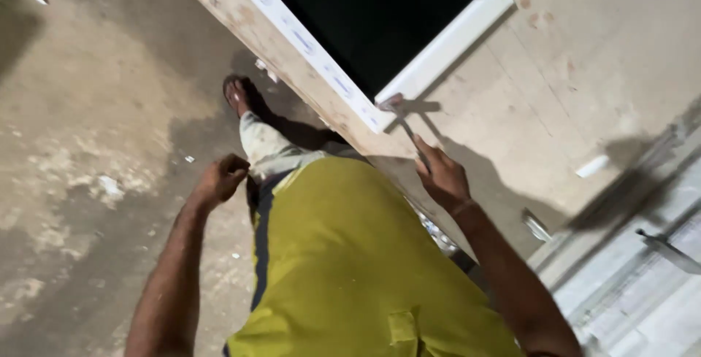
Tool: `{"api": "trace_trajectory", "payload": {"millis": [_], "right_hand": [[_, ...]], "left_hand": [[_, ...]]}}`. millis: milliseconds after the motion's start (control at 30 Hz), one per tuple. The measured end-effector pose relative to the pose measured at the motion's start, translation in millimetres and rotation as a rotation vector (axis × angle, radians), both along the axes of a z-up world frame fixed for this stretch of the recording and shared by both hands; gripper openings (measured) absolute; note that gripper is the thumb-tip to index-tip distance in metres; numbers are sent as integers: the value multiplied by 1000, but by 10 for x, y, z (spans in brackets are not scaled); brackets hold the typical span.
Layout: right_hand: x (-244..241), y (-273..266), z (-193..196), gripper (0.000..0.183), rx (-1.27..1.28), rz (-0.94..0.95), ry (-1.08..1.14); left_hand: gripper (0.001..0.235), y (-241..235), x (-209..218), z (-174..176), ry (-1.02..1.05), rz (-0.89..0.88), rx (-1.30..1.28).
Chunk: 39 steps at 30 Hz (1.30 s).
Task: Assembling a white uPVC window frame with glass using a hammer and retaining strips.
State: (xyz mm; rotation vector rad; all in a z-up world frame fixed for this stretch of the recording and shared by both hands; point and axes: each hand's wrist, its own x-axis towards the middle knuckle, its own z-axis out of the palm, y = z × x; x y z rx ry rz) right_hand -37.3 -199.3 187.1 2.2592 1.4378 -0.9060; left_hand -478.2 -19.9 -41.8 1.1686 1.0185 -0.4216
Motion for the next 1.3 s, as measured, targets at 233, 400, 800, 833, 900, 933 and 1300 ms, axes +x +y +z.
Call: {"api": "trace_trajectory", "payload": {"millis": [233,400,800,833,900,933,1300], "right_hand": [[-1181,634,-255,64,207,-728,74],[-1827,1494,-683,61,16,-895,103],[-2174,3399,-1557,58,47,-361,253],[-2189,3634,-1656,57,68,-333,281],[-2165,4061,-1995,56,95,-295,321],[-2138,4256,-2236,56,103,-246,319],[-2330,6265,-3539,47,420,129,320]], "left_hand": [[31,687,-1161,-2061,95,703,-37],[31,1241,-1595,-2174,251,703,-57],[37,2159,-1241,-2281,175,364,176],[37,2276,-1189,-2288,120,391,166],[38,2503,-1108,-2272,75,426,168],[39,2615,-1086,-2248,76,436,164],[27,4352,-1078,-2149,81,787,160]]}}
